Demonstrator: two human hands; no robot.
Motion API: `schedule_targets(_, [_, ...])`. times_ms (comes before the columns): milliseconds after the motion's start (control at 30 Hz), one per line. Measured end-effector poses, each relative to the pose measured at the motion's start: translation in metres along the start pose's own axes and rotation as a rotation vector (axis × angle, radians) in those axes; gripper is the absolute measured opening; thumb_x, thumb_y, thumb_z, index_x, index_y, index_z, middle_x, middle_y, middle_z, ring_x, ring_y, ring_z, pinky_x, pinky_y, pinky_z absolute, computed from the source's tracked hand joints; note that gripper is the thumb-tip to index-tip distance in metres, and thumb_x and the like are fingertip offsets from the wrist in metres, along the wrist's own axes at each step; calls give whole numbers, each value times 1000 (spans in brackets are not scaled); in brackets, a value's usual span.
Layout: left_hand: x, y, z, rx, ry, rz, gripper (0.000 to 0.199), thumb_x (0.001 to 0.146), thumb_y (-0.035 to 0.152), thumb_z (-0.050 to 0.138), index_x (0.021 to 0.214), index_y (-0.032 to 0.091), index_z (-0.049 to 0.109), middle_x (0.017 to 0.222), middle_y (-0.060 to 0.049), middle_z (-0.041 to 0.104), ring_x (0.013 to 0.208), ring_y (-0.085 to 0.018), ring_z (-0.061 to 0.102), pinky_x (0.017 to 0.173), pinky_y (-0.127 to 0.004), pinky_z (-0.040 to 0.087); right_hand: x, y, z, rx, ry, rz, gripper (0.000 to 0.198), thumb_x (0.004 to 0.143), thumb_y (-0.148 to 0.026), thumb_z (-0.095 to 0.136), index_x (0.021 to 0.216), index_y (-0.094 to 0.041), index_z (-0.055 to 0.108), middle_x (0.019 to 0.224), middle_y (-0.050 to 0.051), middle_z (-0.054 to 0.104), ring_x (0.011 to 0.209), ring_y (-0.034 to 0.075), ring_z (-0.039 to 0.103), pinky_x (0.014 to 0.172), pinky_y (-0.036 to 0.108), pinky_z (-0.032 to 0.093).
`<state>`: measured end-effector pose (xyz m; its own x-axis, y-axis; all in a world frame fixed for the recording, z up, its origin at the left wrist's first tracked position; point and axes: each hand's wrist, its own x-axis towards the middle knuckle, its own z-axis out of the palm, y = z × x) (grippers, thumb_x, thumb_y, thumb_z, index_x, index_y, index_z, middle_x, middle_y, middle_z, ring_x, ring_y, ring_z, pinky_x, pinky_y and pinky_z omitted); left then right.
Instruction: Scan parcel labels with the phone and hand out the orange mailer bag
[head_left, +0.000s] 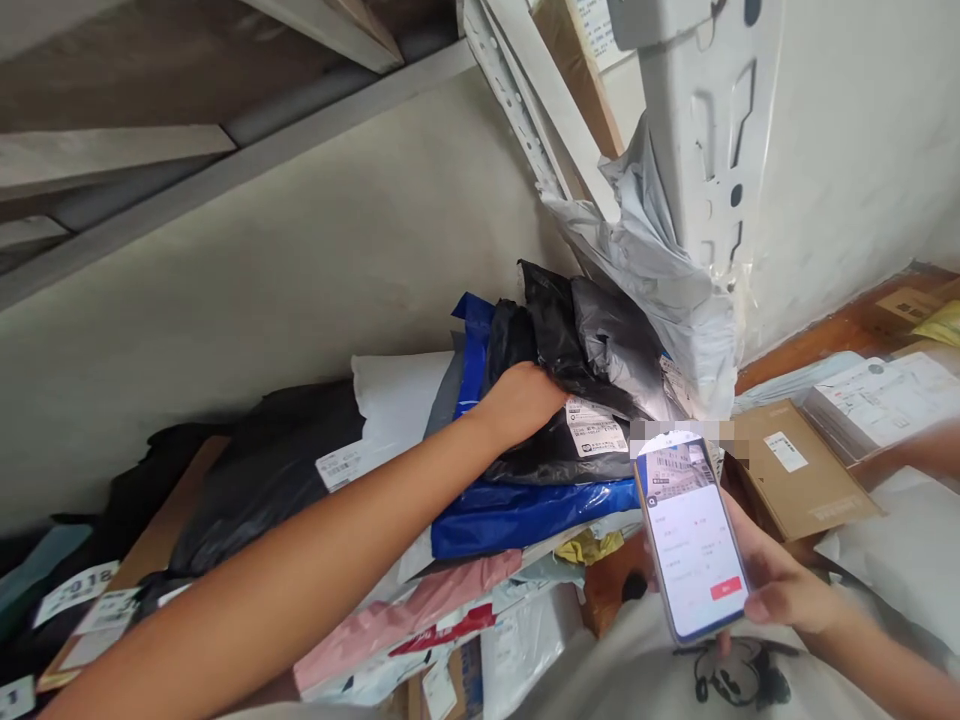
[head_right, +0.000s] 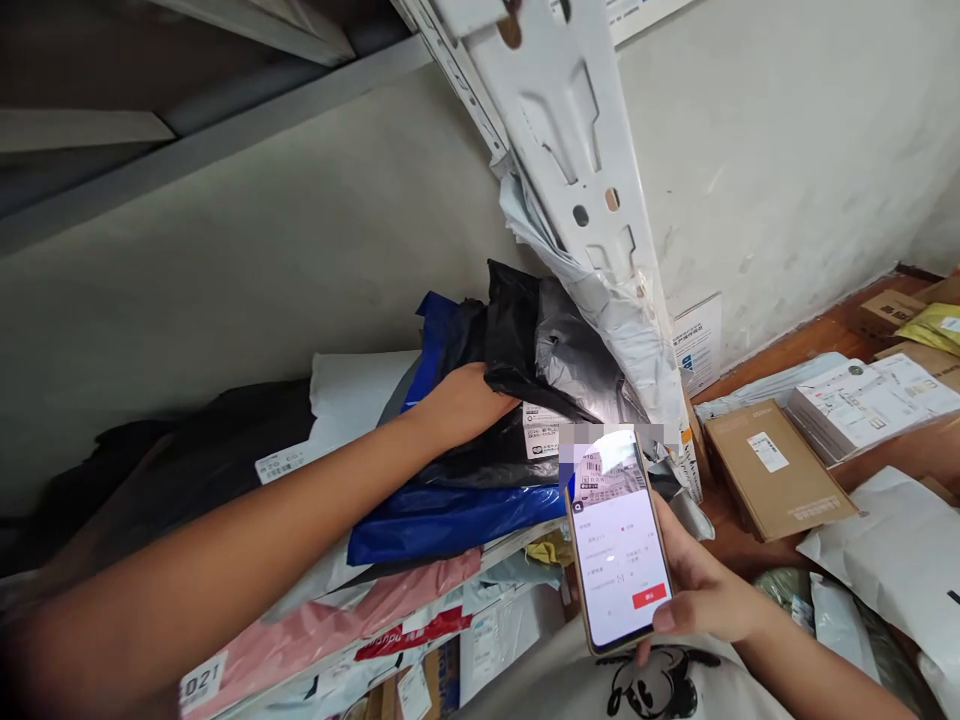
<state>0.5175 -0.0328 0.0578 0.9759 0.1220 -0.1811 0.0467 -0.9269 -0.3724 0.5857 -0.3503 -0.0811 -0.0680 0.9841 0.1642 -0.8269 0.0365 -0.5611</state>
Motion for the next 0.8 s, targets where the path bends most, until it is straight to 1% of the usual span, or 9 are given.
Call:
schedule_targets(67, [-4, -5, 11, 41, 87, 48, 22, 96, 16, 53, 88, 14, 74, 94, -12, 75, 98, -29, 71, 95, -44, 57, 0, 4, -2, 6, 49, 32, 113, 79, -34, 79, 157, -35, -3, 136, 14, 64, 113, 30, 71, 57, 22, 57])
schedule_targets(167, [-13, -10, 28, 44, 299, 109, 25, 96, 9, 48, 97, 15, 72, 102, -12, 73, 111, -27, 66, 114, -52, 45, 11, 9, -1, 33, 71, 96, 115, 77, -34, 77, 155, -35, -7, 125, 12, 69, 101, 30, 75, 47, 16, 48])
schedule_targets(200, [-14, -11, 32, 22, 352, 104, 29, 95, 6, 45, 102, 16, 72, 107, -12, 72, 117, -27, 63, 117, -55, 40, 18, 10, 0, 37, 69, 109, 115, 75, -34, 78, 155, -35, -6, 123, 12, 69, 96, 29, 76, 44, 16, 46])
schedule_targets(267, [-15, -13, 36, -34, 399, 94, 38, 92, 1, 42, 114, 17, 69, 119, -13, 69, 130, -28, 56, 120, -60, 35, 35, 14, 3, 35, 79, 107, 112, 72, -35, 78, 153, -36, 1, 123, 11, 67, 82, 24, 76, 41, 15, 43])
schedule_targets(367, [-11, -17, 32, -101, 362, 140, 48, 90, 0, 41, 131, 16, 61, 132, -14, 64, 142, -27, 45, 122, -59, 33, 64, 18, 6, 19, 146, 96, 99, 70, -37, 75, 149, -34, 14, 119, 8, 67, 66, 17, 70, 39, 16, 43])
schedule_targets(433, [-6, -22, 25, -108, 325, 183, 48, 90, -1, 40, 130, 14, 61, 134, -14, 64, 143, -26, 44, 123, -59, 30, 81, 18, 8, -1, 196, 68, 90, 70, -38, 74, 144, -32, 23, 112, 6, 67, 62, 16, 68, 37, 19, 47])
schedule_targets(500, [-2, -27, 18, -92, 304, 218, 44, 91, -1, 38, 123, 13, 64, 133, -14, 65, 143, -25, 44, 124, -59, 27, 93, 17, 10, -16, 220, 40, 83, 70, -40, 73, 139, -31, 27, 110, 5, 66, 62, 17, 68, 36, 21, 50])
schedule_targets(600, [3, -33, 10, -52, 285, 263, 39, 94, 1, 38, 119, 12, 66, 134, -15, 65, 142, -24, 47, 125, -58, 26, 101, 13, 13, -8, 203, 33, 81, 72, -42, 72, 138, -32, 26, 114, 5, 65, 65, 18, 70, 37, 21, 50])
schedule_targets(800, [5, -35, -1, -10, 193, 269, 38, 98, 5, 41, 126, 14, 65, 136, -15, 64, 141, -23, 47, 126, -58, 21, 98, 11, 17, -27, 177, 16, 82, 75, -45, 72, 141, -34, 24, 112, 5, 67, 61, 17, 69, 37, 21, 50])
